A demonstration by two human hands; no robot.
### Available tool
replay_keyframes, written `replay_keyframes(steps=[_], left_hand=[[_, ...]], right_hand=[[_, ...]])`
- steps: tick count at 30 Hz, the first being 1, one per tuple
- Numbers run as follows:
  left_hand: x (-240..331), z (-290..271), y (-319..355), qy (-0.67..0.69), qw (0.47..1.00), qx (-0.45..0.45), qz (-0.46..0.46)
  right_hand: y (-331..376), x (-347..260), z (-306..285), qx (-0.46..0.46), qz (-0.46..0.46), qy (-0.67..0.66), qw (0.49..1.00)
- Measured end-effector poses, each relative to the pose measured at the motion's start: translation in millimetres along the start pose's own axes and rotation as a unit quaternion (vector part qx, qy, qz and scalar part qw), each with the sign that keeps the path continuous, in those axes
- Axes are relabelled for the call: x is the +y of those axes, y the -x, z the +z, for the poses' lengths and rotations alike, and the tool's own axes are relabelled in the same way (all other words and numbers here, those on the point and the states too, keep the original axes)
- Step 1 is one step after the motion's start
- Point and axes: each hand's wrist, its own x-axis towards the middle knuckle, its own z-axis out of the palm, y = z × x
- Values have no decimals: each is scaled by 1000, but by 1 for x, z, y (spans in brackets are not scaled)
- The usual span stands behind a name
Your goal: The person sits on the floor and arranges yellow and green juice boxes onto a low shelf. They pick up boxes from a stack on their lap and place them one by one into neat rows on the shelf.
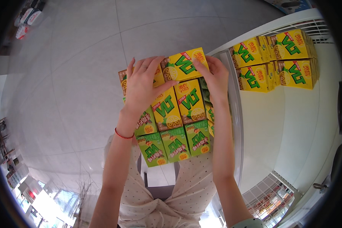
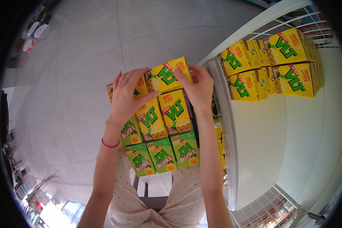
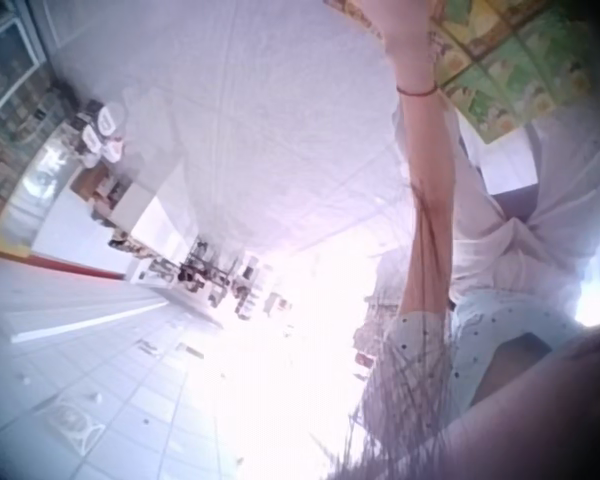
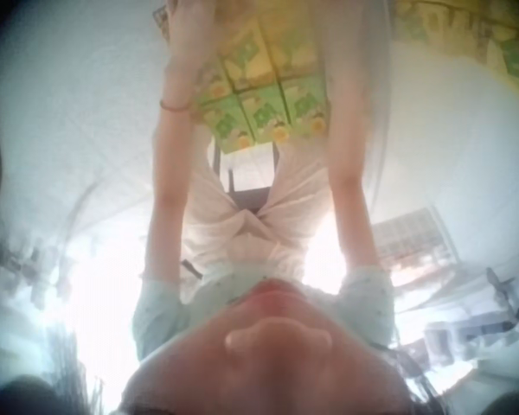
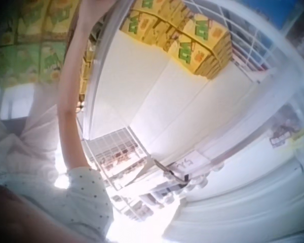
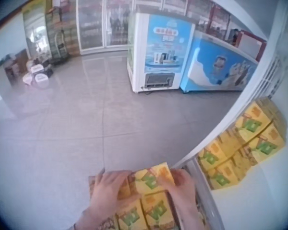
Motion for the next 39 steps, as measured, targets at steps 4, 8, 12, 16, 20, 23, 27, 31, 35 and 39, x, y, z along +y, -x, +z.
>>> replay_keyframes(steps=[4,8,12,16,20,23,27,31,35,39], left_hand=[[2,-7,-1,-6,1000,-4,2],[1,-3,0,-27,1000,0,-12],[-1,2,-1,-32,999,-12,-23],[0,5,-3,-36,999,-10,-37],[2,5,-1,-30,999,-9,-34],[2,2,-3,-26,999,-9,-37],[0,-9,-1,-52,995,5,-87],[-15,-23,9,-11,992,-26,-119],[-21,-30,13,61,991,-33,-117],[-24,-40,13,47,992,-69,-93]], right_hand=[[7,-21,-18,57,-97,-80,990],[45,-74,-36,126,-268,-59,953],[60,-107,-58,226,-508,111,823],[57,-126,-92,325,-502,193,778],[37,-130,-114,369,-421,284,779],[10,-125,-120,374,-423,301,769],[-10,-128,-112,371,-414,343,757],[-29,-123,-108,361,-413,372,749],[-28,-121,-114,363,-497,425,664],[5,-115,-91,331,-505,392,694]])
